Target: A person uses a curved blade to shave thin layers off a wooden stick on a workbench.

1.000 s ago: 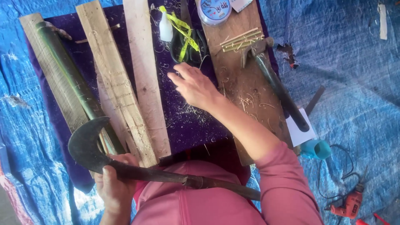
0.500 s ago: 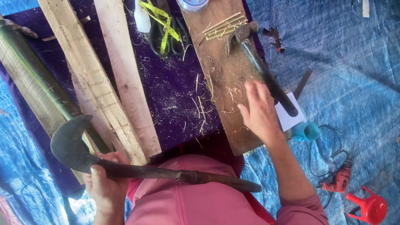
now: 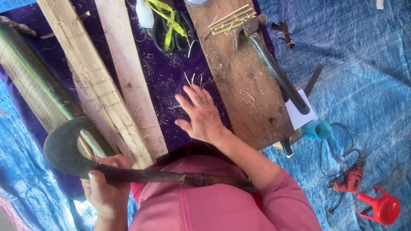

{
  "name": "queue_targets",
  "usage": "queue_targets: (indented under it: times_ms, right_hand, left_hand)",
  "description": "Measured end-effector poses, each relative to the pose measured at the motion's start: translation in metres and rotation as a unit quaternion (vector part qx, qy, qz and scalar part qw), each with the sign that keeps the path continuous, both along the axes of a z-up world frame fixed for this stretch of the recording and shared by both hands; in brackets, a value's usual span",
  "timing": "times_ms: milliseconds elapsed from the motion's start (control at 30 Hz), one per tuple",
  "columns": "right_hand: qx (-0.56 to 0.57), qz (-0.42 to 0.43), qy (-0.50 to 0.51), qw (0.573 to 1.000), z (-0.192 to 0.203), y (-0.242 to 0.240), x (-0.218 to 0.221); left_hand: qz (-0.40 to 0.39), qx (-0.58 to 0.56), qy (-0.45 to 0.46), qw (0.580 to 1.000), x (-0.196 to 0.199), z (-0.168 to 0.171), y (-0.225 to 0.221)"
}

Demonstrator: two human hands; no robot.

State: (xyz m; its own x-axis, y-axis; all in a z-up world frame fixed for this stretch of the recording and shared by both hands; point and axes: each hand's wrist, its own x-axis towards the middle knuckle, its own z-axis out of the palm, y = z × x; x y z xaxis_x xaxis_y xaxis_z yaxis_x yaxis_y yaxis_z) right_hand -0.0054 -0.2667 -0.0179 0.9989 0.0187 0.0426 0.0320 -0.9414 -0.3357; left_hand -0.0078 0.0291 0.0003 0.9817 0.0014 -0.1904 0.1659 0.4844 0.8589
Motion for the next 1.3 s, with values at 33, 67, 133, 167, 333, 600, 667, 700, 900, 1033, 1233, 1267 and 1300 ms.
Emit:
queue_targets:
  times_ms: [33,67,133,167,333,600,667,700,900,1033,1233,1267,1300]
  right_hand:
    - [0.001,0.004,0.000,1.000,0.004,0.000,-0.008]
    - [0.001,0.031,0.009,0.999,0.008,0.000,-0.016]
    - [0.001,0.060,0.019,0.998,0.006,-0.002,-0.028]
    - [-0.018,0.069,-0.043,0.997,0.000,-0.005,-0.034]
    - [-0.021,0.082,-0.172,0.982,-0.005,-0.014,-0.020]
    - [0.024,0.118,-0.012,0.993,0.009,-0.047,0.040]
    - [0.009,0.130,-0.015,0.991,0.013,-0.042,0.017]
    - [-0.007,0.140,-0.018,0.990,0.014,-0.039,0.004]
    - [-0.053,0.081,-0.166,0.981,-0.002,-0.017,-0.040]
    - [-0.045,0.098,-0.255,0.961,-0.001,-0.008,-0.030]
    - [0.266,0.071,-0.162,0.948,0.013,-0.036,-0.060]
    - [0.273,0.018,-0.134,0.953,0.036,-0.047,-0.082]
    - [0.279,-0.035,-0.104,0.954,0.058,-0.058,-0.103]
  left_hand:
    - [0.004,0.001,0.000,1.000,0.001,0.002,0.001]
    - [0.002,0.004,-0.008,1.000,0.003,0.003,0.002]
    - [0.003,0.007,-0.014,1.000,0.006,0.003,0.006]
    - [0.009,-0.006,-0.004,1.000,0.006,0.000,0.007]
    - [0.006,-0.019,-0.015,1.000,0.004,0.003,0.001]
    - [-0.016,0.002,-0.053,0.998,0.004,0.014,-0.001]
    - [-0.007,-0.006,-0.034,0.999,0.005,0.017,0.001]
    - [0.001,-0.014,-0.015,1.000,0.004,0.018,0.003]
    - [0.013,-0.029,0.000,0.999,-0.001,-0.004,0.005]
    - [-0.025,-0.033,-0.012,0.999,0.002,0.006,0.000]
    - [-0.038,-0.010,-0.039,0.998,0.008,0.012,-0.008]
    - [-0.035,-0.018,-0.025,0.999,0.007,0.013,-0.008]
    - [-0.033,-0.027,-0.010,0.999,0.006,0.013,-0.008]
